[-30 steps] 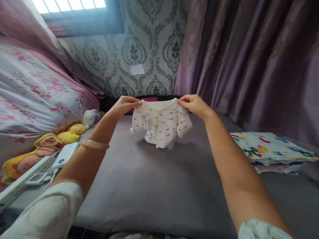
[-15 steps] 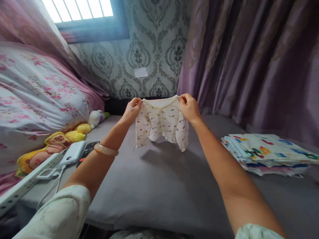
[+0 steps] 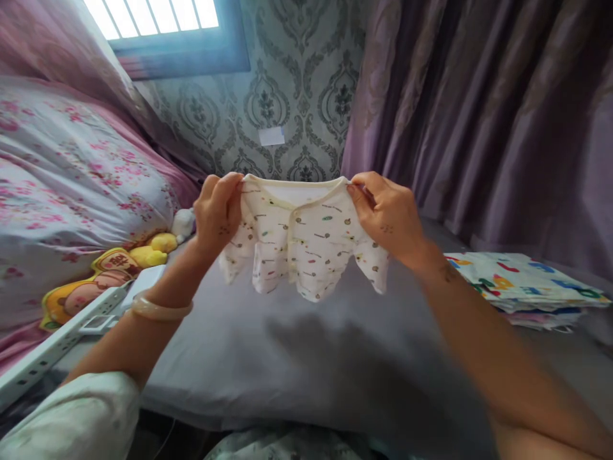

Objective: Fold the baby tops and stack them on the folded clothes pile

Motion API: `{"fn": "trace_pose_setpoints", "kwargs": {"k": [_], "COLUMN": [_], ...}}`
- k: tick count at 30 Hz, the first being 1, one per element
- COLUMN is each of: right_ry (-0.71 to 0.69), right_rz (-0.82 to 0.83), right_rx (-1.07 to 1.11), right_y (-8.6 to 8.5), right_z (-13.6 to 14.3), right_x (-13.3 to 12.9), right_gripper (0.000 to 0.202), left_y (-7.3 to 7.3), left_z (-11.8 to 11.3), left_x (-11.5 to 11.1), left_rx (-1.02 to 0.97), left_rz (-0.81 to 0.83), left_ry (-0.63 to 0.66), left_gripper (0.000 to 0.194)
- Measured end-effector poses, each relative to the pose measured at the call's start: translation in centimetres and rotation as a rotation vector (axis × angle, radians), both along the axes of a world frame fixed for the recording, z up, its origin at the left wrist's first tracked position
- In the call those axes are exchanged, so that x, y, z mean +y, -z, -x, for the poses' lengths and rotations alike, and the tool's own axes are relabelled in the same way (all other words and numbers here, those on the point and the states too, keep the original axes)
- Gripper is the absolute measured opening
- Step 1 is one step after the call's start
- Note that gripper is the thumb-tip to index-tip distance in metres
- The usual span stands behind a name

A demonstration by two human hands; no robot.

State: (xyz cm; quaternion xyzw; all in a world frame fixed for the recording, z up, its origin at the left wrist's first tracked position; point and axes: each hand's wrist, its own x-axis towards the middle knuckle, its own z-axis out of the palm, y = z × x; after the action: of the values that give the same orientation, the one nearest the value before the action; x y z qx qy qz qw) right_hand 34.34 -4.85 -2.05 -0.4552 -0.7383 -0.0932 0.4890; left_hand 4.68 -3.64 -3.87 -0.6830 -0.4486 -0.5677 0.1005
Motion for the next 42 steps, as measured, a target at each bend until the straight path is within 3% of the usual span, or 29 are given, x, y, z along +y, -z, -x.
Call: {"fn": "trace_pose_setpoints", "kwargs": {"k": [4, 7, 9, 11, 15, 17, 19, 27, 33, 42], "right_ry": [-0.037, -0.075, -0.088, -0.115, 0.029, 0.081, 0.109, 0.19, 0.174, 0.153], "right_rz": [0.154, 0.321, 0.443, 0.516, 0.622, 0.654, 0.668, 0.688, 0.717, 0.717], "right_rx": [0.006, -0.041, -0.11, -0.224, -0.425, -0.491, -0.549, -0.688, -0.723, -0.764], "right_y": [-1.1, 0.3, 3.0, 6.7, 14.8, 17.7, 19.5, 20.9, 22.0, 22.4], "right_z": [-1.1, -1.4, -1.4, -1.3, -0.5, 0.0, 0.4, 1.1, 1.4, 1.7], "right_x": [-0.2, 2.1, 4.6, 7.2, 10.8, 11.5, 12.0, 14.9, 18.1, 22.3], "right_gripper": [0.033, 0.034, 0.031, 0.027, 0.029, 0.03, 0.031, 0.037, 0.035, 0.039], "left_y": [-2.5, -1.6, 1.1, 5.2, 13.6, 16.2, 17.6, 18.8, 19.6, 19.8], "left_z": [1.8, 2.3, 2.3, 2.1, 1.7, 1.6, 1.5, 1.8, 2.0, 1.9], "left_x": [0.2, 2.7, 5.1, 7.5, 10.8, 11.5, 11.9, 15.1, 18.3, 22.0], "left_rx": [0.223, 0.387, 0.485, 0.58, 0.749, 0.796, 0.828, 0.876, 0.918, 0.913], "left_rz": [0.07, 0.177, 0.27, 0.373, 0.566, 0.621, 0.661, 0.707, 0.727, 0.765], "left_ry": [0.115, 0.19, 0.215, 0.216, 0.168, 0.123, 0.078, -0.014, -0.033, -0.054], "left_gripper": [0.031, 0.028, 0.027, 0.029, 0.036, 0.037, 0.039, 0.042, 0.041, 0.043]}}
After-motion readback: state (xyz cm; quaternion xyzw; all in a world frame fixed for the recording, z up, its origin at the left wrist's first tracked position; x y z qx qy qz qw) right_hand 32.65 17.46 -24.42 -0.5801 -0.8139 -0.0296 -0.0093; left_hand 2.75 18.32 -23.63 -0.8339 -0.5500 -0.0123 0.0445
